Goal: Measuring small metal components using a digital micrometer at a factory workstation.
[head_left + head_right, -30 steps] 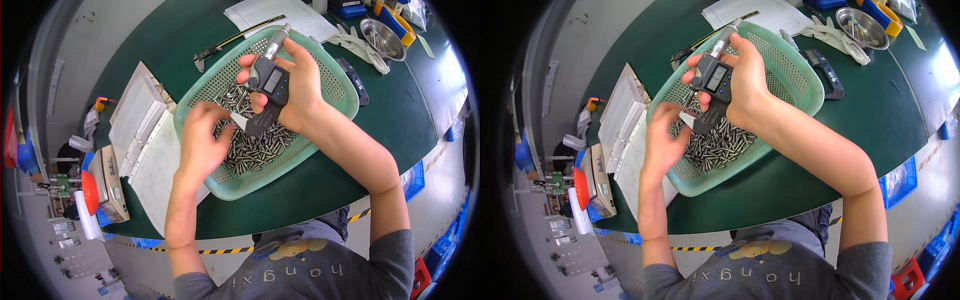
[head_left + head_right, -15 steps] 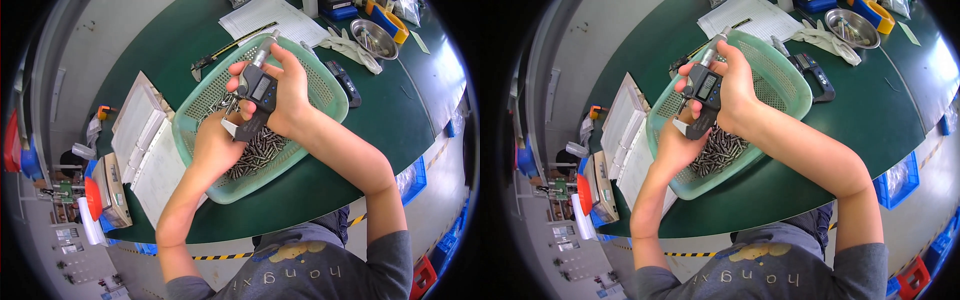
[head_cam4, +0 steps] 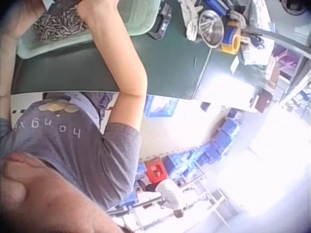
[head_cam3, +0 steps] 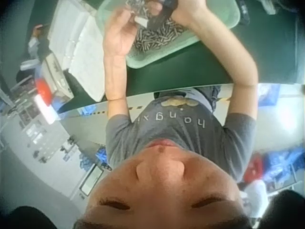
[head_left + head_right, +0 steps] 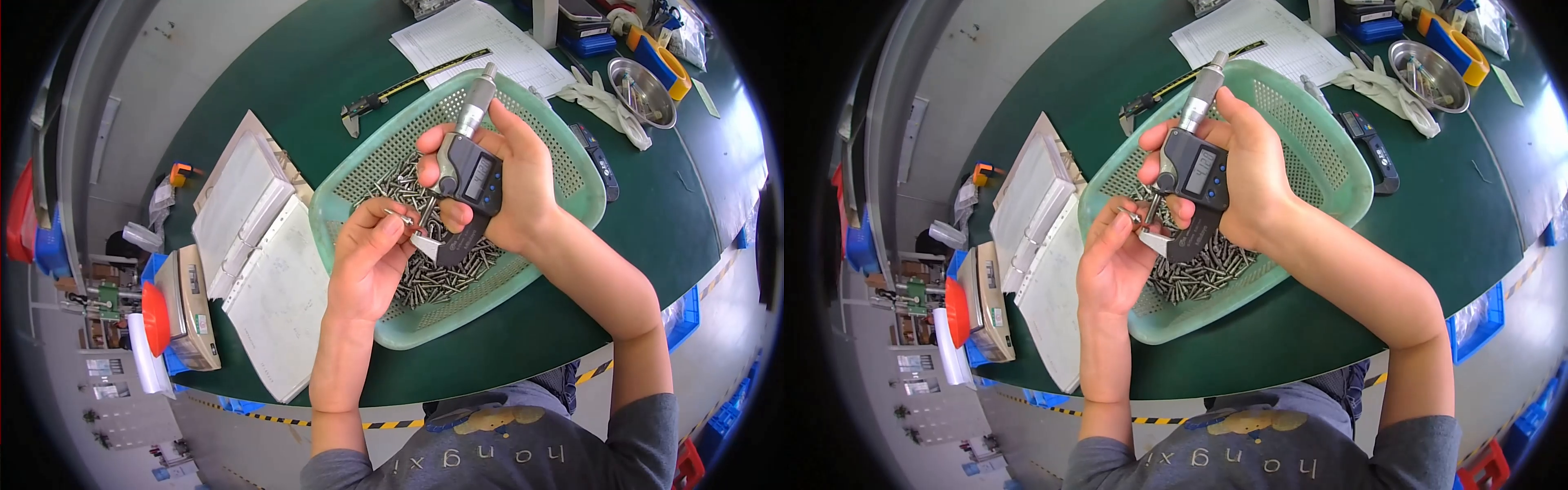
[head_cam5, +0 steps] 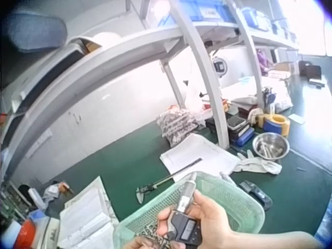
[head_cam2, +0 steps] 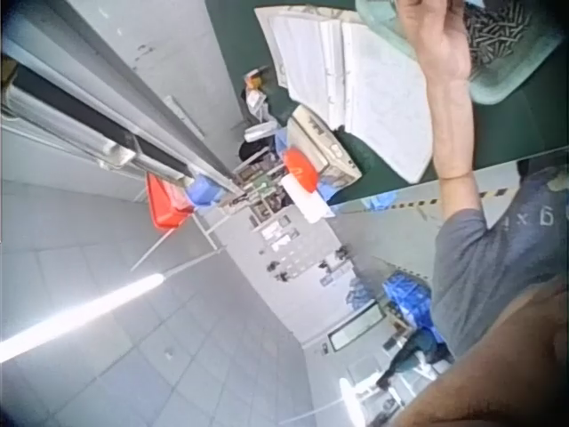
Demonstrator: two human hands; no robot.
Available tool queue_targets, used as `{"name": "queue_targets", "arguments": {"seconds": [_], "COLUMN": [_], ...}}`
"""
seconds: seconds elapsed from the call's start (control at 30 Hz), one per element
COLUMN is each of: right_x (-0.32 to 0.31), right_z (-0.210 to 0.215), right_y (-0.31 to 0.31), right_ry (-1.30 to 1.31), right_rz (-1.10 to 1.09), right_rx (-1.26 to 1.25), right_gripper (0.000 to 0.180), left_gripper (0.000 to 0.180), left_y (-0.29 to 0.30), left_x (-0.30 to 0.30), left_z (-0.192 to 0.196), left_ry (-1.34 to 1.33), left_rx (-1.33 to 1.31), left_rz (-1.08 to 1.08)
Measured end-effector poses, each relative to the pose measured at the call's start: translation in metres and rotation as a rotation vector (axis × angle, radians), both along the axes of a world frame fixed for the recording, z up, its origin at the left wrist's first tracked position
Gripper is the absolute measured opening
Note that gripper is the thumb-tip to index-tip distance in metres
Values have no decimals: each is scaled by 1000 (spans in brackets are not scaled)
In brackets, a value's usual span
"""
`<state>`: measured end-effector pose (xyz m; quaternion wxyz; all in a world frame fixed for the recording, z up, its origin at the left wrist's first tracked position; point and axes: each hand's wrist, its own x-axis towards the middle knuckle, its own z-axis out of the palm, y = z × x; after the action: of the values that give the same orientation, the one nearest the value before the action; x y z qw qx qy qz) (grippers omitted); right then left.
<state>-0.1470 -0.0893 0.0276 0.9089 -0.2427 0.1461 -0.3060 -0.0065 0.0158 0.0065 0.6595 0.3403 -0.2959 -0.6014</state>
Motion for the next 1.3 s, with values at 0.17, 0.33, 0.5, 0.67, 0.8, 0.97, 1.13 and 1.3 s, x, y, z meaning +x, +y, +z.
{"name": "queue_targets", "arguments": {"seconds": [0.17, 0.33, 0.5, 0.67, 0.8, 0.97, 1.13, 1.3], "right_x": [0, 0, 1, 2, 3, 4, 4, 1], "right_z": [2, 0, -1, -1, -4, -2, 2, -2], "right_y": [-1, 0, 0, 0, -1, 1, 0, -4], "right_ry": [-9, 5, 12, 35, 62, 77, 103, 26], "right_rz": [-3, -17, -13, -17, -30, -26, -35, -36], "right_rx": [19, -60, -69, -71, -136, -104, -169, -71], "right_gripper": [62, 58, 58, 59, 60, 62, 61, 61], "left_gripper": [11, 11, 11, 12, 12, 11, 11, 7], "left_y": [1, 2, 3, 3, 5, 4, 0, 2], "left_x": [1, 1, 1, 2, 0, -1, 4, 13], "left_z": [0, -3, -2, -4, -3, -4, -2, 10], "left_ry": [-7, -29, -34, -53, -82, -86, -88, -369], "left_rx": [22, 29, 29, 20, 10, 30, 29, 40], "left_rz": [5, -7, 16, 5, 4, 9, -10, 185]}}
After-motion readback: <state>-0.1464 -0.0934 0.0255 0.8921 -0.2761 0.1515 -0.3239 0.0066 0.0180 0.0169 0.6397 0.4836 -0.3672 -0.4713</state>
